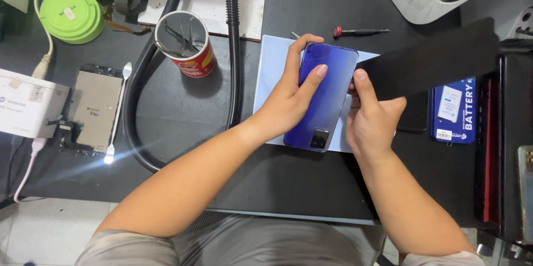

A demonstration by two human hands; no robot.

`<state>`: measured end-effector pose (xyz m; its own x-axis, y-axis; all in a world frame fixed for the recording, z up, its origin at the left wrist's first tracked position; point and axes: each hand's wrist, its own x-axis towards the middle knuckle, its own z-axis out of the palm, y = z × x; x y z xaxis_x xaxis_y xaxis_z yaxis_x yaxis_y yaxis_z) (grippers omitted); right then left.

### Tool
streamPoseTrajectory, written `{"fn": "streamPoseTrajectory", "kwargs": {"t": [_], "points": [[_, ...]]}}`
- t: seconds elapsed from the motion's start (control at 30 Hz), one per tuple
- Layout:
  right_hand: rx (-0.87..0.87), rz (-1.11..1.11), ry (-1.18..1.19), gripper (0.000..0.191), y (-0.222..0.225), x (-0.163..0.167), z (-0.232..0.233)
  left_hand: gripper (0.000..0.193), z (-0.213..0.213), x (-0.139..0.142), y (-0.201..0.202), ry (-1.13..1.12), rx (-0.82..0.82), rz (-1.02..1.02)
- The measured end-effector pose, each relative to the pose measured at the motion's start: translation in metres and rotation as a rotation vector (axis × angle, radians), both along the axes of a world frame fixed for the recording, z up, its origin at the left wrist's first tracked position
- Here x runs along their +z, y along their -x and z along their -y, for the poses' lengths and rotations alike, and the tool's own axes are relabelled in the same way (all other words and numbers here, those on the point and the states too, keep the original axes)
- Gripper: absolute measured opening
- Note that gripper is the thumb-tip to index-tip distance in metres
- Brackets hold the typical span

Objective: The person handles a black smartphone, then picks up a blue smartphone and uses a black prying tool to separate the screen from the frame. The person continues prying along the edges until the screen is detached, exposing the internal components.

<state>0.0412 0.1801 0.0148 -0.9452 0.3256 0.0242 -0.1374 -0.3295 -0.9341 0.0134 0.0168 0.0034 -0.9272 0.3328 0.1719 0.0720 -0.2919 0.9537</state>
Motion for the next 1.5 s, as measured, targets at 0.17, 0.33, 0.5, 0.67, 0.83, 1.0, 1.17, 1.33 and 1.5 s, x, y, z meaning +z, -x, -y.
{"fn": "streamPoseTrajectory", "kwargs": {"t": [0.17, 0.33, 0.5, 0.67, 0.83, 1.0, 1.17, 1.33, 1.5], "points": [[-0.031, -0.032, -0.010, 0.006, 0.003, 0.004, 0.001, 0.046, -0.001, -0.001, 0.001, 0.011, -0.002, -0.023], [0.004, 0.007, -0.022, 0.003, 0.006, 0.005, -0.007, 0.045, 0.000, 0.001, 0.000, 0.005, -0.019, -0.012], [0.106, 0.035, 0.058, 0.003, 0.010, 0.005, -0.019, 0.045, 0.003, 0.002, 0.003, 0.012, -0.046, 0.002], [0.108, 0.012, -0.088, 0.003, 0.010, 0.008, -0.023, 0.044, 0.005, 0.002, 0.003, 0.017, -0.059, 0.002], [0.200, -0.057, -0.113, 0.008, 0.009, 0.013, -0.029, 0.044, 0.005, 0.001, 0.004, 0.018, -0.068, -0.022], [0.120, 0.012, -0.028, 0.005, 0.008, 0.007, -0.023, 0.045, 0.003, -0.001, 0.002, 0.015, -0.068, -0.008], [-0.033, 0.025, -0.002, 0.002, 0.003, 0.000, -0.007, 0.045, 0.000, 0.000, 0.001, 0.014, -0.037, -0.045], [0.061, 0.020, 0.045, 0.003, 0.005, 0.008, -0.004, 0.045, 0.000, 0.002, -0.001, 0.021, 0.069, -0.016], [0.028, 0.006, 0.008, 0.007, 0.000, 0.004, 0.005, 0.047, 0.003, 0.002, 0.001, -0.028, 0.040, 0.077]]}}
